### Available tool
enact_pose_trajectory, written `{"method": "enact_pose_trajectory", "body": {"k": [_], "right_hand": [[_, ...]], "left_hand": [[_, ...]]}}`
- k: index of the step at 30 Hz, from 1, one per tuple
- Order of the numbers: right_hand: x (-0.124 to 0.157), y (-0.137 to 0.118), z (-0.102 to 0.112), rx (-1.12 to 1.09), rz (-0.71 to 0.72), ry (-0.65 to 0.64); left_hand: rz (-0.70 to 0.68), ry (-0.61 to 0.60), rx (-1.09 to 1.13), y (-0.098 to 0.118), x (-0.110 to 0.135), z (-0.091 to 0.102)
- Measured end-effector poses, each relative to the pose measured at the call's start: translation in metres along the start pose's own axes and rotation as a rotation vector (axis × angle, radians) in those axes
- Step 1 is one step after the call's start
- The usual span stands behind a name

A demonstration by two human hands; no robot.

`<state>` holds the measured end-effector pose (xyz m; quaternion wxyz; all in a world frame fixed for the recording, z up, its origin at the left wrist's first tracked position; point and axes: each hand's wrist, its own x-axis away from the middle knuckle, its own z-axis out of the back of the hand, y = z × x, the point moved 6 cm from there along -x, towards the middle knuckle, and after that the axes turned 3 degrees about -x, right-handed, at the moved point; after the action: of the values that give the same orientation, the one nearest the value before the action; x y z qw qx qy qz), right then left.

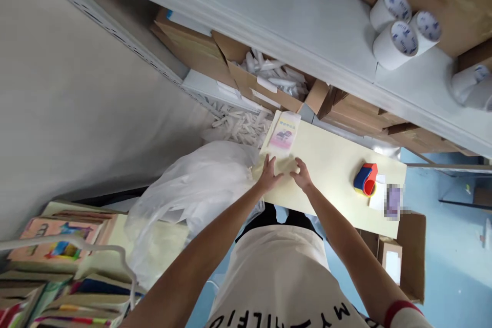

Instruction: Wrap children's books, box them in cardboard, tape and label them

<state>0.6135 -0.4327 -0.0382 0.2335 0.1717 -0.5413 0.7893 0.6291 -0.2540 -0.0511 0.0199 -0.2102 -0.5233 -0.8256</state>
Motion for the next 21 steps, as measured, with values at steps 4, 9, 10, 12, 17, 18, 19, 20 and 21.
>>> {"method": "enact_pose_trajectory", "body": {"k": [4, 9, 10, 12, 17, 18, 19, 20, 21], "right_hand": [[0.044, 0.03, 0.022, -0.019, -0.104, 0.052], [0.09, 0.045, 0.043, -0.061, -0.035, -0.049], [0.097, 0.047, 0.046, -0.086, -0.021, -0.08], [0.108, 0.05, 0.05, -0.137, -0.007, -0.149], [0.126, 0.056, 0.05, -0.154, -0.005, -0.289], [0.13, 0.056, 0.048, -0.14, -0.003, -0.311], [0.134, 0.056, 0.045, -0.123, 0.002, -0.336], [0.138, 0.055, 0.042, -0.102, 0.011, -0.364], [0.142, 0.055, 0.038, -0.079, 0.024, -0.396]], "left_hand": [[0.097, -0.025, 0.043, 0.004, 0.054, -0.015], [0.197, -0.013, 0.265, 0.018, 0.106, -0.03], [0.194, 0.025, 0.287, 0.023, 0.115, -0.03], [0.186, 0.104, 0.321, 0.03, 0.133, -0.031], [0.237, 0.282, 0.444, 0.029, 0.181, -0.042], [0.256, 0.314, 0.472, 0.026, 0.192, -0.046], [0.275, 0.344, 0.495, 0.023, 0.204, -0.05], [0.293, 0.37, 0.51, 0.019, 0.215, -0.053], [0.311, 0.396, 0.522, 0.015, 0.226, -0.057]]}}
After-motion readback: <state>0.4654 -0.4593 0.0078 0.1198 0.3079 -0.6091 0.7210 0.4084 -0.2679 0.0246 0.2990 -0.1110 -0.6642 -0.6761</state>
